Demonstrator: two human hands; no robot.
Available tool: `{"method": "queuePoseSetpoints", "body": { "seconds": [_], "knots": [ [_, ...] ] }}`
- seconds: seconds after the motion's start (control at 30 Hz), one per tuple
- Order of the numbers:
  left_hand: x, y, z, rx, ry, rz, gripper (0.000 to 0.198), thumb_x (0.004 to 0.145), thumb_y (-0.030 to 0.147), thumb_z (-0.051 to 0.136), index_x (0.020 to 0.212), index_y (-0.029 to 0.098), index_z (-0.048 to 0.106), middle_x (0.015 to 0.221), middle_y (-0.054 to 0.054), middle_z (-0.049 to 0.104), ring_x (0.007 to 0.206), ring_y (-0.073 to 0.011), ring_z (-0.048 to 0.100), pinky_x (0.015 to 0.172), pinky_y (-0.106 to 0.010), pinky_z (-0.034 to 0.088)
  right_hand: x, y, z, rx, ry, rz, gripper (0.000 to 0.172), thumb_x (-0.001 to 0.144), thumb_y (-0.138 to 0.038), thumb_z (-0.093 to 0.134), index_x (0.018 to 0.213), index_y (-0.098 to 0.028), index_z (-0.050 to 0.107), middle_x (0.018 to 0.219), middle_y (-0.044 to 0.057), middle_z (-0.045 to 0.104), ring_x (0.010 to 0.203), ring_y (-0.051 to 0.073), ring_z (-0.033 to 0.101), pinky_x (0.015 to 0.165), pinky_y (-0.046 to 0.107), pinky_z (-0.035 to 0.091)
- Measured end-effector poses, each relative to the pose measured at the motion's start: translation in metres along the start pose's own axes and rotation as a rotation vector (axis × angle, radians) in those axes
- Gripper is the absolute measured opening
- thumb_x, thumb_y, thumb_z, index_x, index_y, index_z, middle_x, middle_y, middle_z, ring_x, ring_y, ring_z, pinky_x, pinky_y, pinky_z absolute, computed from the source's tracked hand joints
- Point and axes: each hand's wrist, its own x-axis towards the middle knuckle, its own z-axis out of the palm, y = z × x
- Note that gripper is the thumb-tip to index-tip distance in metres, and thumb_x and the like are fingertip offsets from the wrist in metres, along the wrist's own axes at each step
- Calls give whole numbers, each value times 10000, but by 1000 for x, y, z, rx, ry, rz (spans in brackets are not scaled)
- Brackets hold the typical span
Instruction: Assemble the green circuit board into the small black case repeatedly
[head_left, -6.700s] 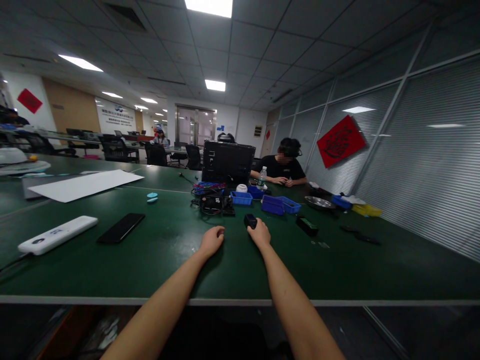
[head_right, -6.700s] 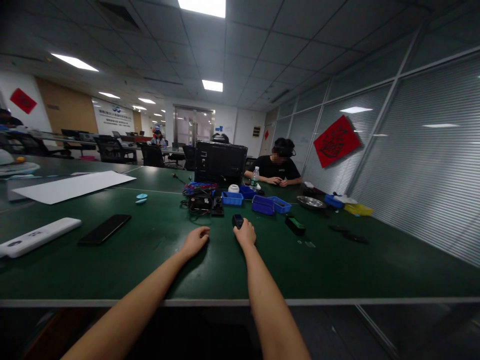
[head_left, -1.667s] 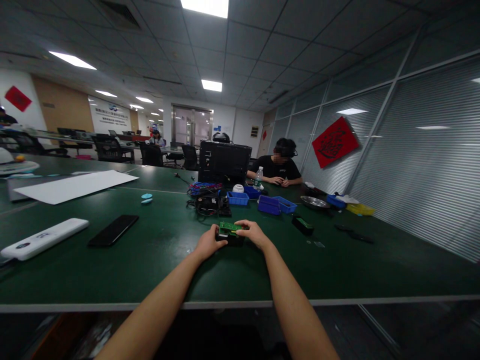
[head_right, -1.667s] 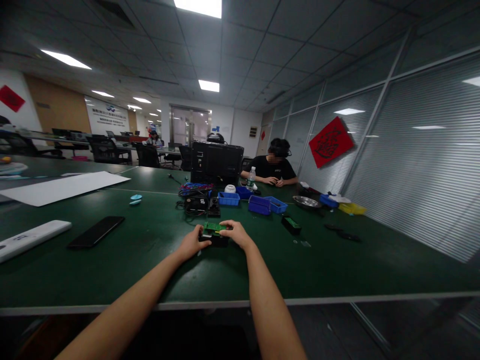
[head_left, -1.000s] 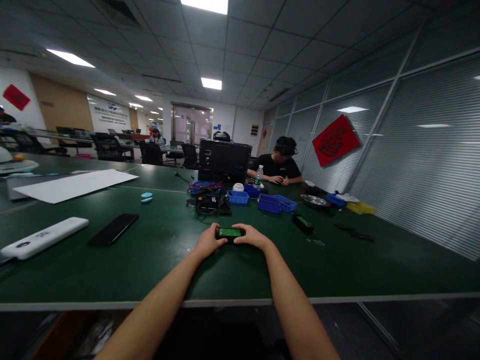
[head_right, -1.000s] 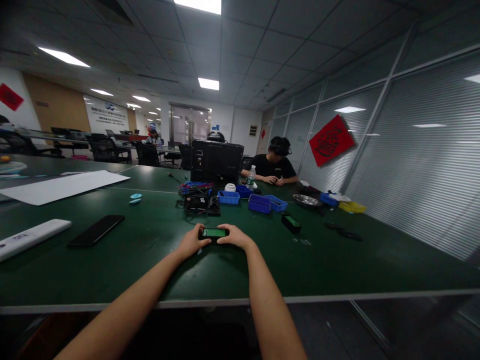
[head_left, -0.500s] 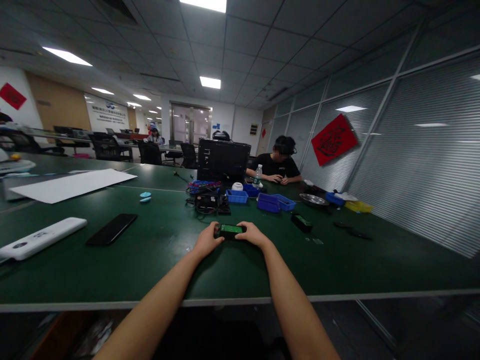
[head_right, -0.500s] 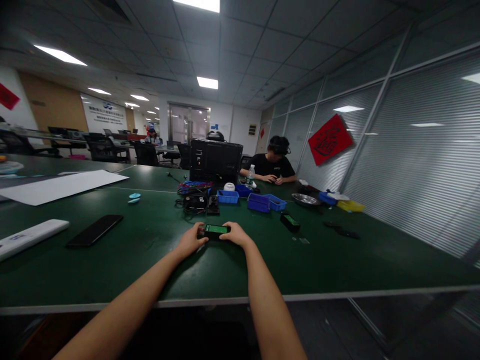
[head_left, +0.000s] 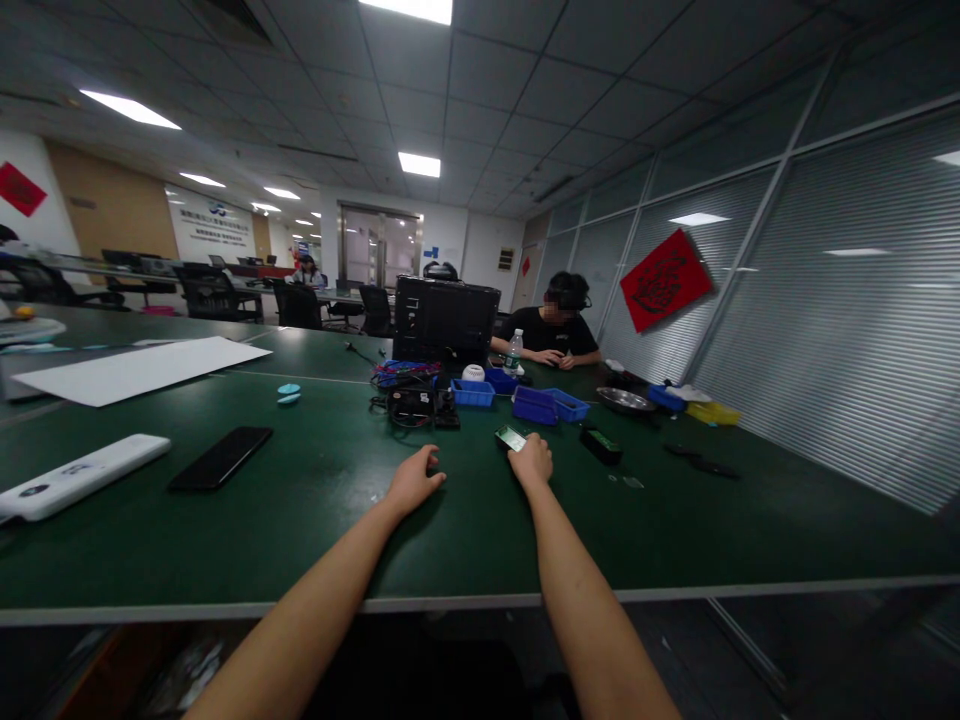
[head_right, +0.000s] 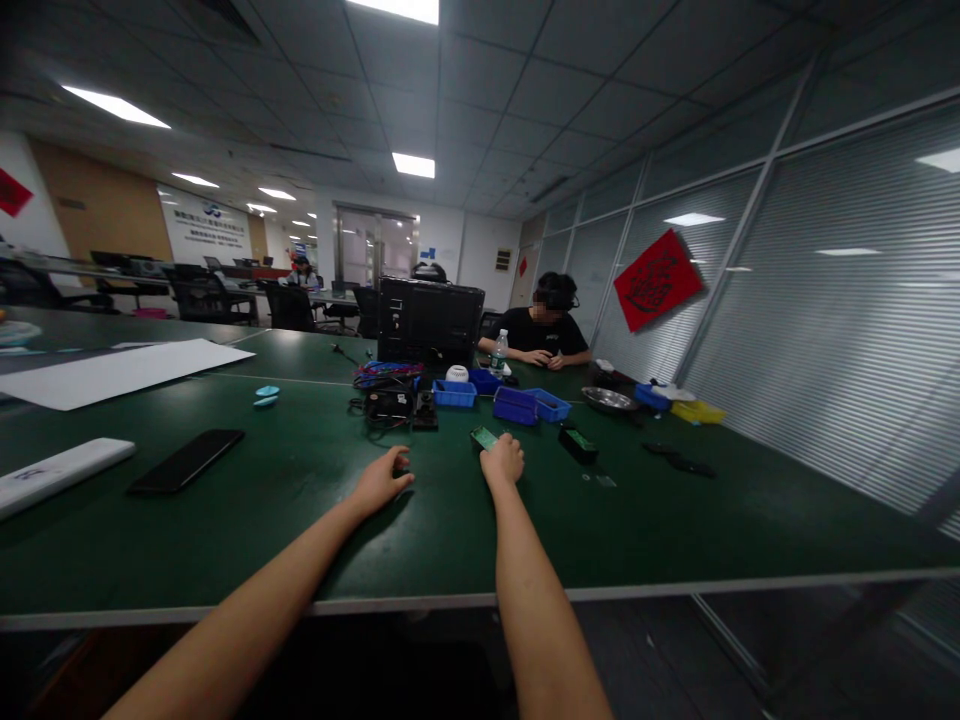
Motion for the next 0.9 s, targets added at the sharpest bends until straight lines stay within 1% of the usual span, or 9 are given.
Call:
{"method": "queuePoseSetpoints", "body": {
  "seconds": [0.07, 0.2, 0.3, 0.43, 0.53, 0.63, 0.77, 0.9],
  "knots": [
    [0, 1, -1, 2, -4, -4, 484, 676, 263, 595, 1138, 218, 460, 1015, -26, 599, 927, -149, 562, 825, -247, 408, -2, -1, 0, -26, -5, 4, 446, 698, -241, 544, 1106, -125, 406, 1115, 206, 462, 1012, 304, 497, 777, 400, 400],
    [-1, 1, -1, 7, -4, 23, 471, 681, 267, 587, 1133, 215, 466, 1010, -27, 601, 922, -147, 559, 819, -247, 409, -5, -4, 0, -66, -18, -28, 474, 687, -249, 562, 1108, -136, 376, 1113, 187, 453, 988, 292, 510, 751, 382, 411],
    [-1, -1, -1, 14, -4, 46, 466, 683, 273, 585, 1130, 208, 471, 1010, -34, 602, 917, -149, 559, 813, -249, 410, -6, -6, -2, -89, -19, -52, 464, 677, -289, 580, 1081, -156, 394, 1097, 152, 466, 951, 278, 527, 743, 369, 414],
    [-1, 1, 0, 20, -4, 19, 450, 681, 258, 592, 1115, 216, 483, 1012, -27, 606, 924, -148, 559, 831, -251, 404, -10, -9, -3, -91, -24, -112, 449, 660, -368, 604, 1031, -185, 430, 1060, 109, 482, 940, 267, 528, 748, 358, 407],
    [-1, 3, 0, 22, -8, 4, 442, 679, 252, 595, 1106, 213, 490, 1015, -29, 607, 927, -150, 561, 827, -252, 407, -12, -12, -3, -75, -70, -157, 420, 656, -399, 611, 995, -202, 460, 1044, 91, 488, 957, 254, 518, 751, 338, 399],
    [-1, 2, 0, 20, 1, 12, 423, 683, 253, 590, 1094, 216, 498, 1014, -31, 609, 929, -151, 563, 827, -251, 410, -13, -14, -2, -60, -102, -177, 457, 652, -417, 613, 1030, -211, 462, 1050, 95, 500, 981, 255, 506, 763, 337, 391],
    [-1, 0, 1, 20, 6, 37, 406, 685, 258, 586, 1082, 216, 506, 1001, -31, 613, 916, -147, 568, 820, -246, 412, -12, -13, -1, -64, -151, -179, 539, 656, -431, 600, 1115, -198, 441, 1083, 129, 517, 1003, 276, 500, 770, 362, 391],
    [1, -5, 3, 15, 1, 56, 400, 692, 271, 576, 1081, 210, 506, 1009, -37, 611, 918, -148, 566, 809, -246, 416, -9, -12, 0, -84, -201, -154, 497, 673, -409, 578, 1092, -167, 468, 1071, 150, 540, 992, 283, 514, 752, 366, 405]
  ]
}}
